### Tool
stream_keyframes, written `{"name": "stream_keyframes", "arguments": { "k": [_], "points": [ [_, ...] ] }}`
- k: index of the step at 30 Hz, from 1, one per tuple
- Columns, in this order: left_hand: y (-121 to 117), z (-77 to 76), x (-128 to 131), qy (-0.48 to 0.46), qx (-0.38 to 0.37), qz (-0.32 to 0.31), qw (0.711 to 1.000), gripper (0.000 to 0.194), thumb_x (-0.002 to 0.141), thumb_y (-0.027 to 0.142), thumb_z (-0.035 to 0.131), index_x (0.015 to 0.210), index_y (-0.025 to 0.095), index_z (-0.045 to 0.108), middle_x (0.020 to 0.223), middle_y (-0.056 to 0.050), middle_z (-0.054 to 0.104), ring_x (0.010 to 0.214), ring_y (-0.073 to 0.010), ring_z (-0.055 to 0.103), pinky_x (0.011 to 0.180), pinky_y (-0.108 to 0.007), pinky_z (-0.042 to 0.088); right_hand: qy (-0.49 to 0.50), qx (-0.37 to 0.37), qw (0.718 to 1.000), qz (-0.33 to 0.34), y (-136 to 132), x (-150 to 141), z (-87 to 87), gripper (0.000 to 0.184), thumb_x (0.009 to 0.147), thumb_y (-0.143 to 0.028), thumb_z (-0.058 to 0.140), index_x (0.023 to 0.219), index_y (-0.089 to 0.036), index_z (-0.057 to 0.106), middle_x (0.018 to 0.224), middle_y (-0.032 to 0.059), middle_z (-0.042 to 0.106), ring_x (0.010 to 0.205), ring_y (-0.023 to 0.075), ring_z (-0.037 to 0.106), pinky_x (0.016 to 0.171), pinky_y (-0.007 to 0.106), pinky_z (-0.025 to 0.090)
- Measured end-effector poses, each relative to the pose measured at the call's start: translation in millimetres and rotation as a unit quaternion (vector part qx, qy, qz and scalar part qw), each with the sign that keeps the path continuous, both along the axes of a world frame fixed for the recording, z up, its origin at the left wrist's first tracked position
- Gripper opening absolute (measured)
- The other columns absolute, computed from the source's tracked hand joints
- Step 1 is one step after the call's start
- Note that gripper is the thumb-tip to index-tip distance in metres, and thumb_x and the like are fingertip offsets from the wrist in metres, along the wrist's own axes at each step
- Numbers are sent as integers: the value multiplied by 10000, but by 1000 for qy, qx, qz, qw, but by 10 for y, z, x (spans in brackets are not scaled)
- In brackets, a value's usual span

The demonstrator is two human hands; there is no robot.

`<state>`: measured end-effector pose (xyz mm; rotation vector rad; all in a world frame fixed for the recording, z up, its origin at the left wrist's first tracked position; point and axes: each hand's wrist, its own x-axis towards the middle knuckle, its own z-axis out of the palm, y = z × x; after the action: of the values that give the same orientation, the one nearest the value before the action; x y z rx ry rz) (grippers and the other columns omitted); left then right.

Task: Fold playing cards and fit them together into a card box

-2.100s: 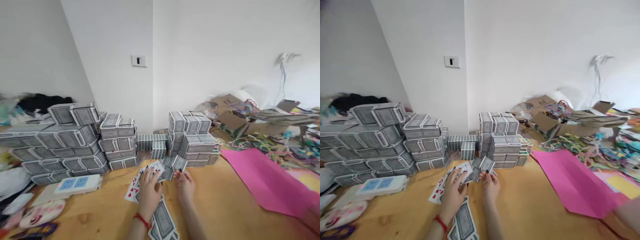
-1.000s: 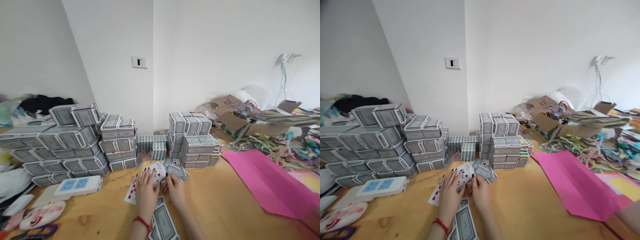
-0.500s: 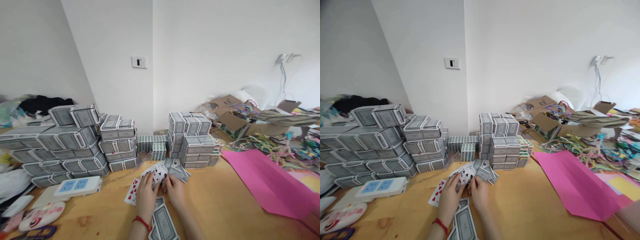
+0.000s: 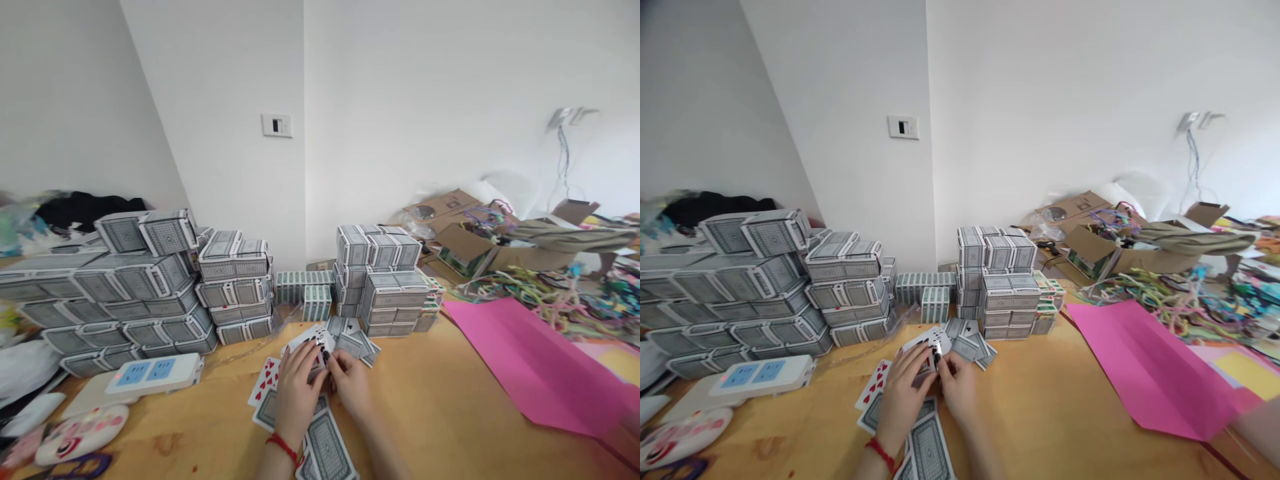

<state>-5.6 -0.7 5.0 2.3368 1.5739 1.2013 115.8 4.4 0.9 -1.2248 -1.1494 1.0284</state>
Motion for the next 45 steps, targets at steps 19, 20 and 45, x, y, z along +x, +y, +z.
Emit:
{"name": "stream_keyframes", "arguments": {
  "k": [19,20,45],
  "points": [
    [22,118,-21,-459,-137,56,876,426,751,366,497,1143,201,475,1203,-97,491,1090,-213,464,888,-332,398,109,-5,993,-43,49,54,24,369,642,-521,571,705,-161,520,426,-45,499,333,103,453,366,212,347],
    [16,124,-12,-467,-145,47,871,442,738,367,517,1146,202,475,1204,-99,492,1086,-214,469,884,-333,404,111,-5,993,-44,48,56,23,364,645,-516,570,709,-161,522,425,-46,497,335,103,454,368,212,348],
    [68,245,26,-727,-348,-18,591,361,767,343,471,1064,152,544,873,-84,668,722,-177,642,644,-300,512,213,-2,977,26,9,28,54,171,632,-300,631,718,-171,559,557,-13,584,438,97,503,440,202,401]
  ]
}}
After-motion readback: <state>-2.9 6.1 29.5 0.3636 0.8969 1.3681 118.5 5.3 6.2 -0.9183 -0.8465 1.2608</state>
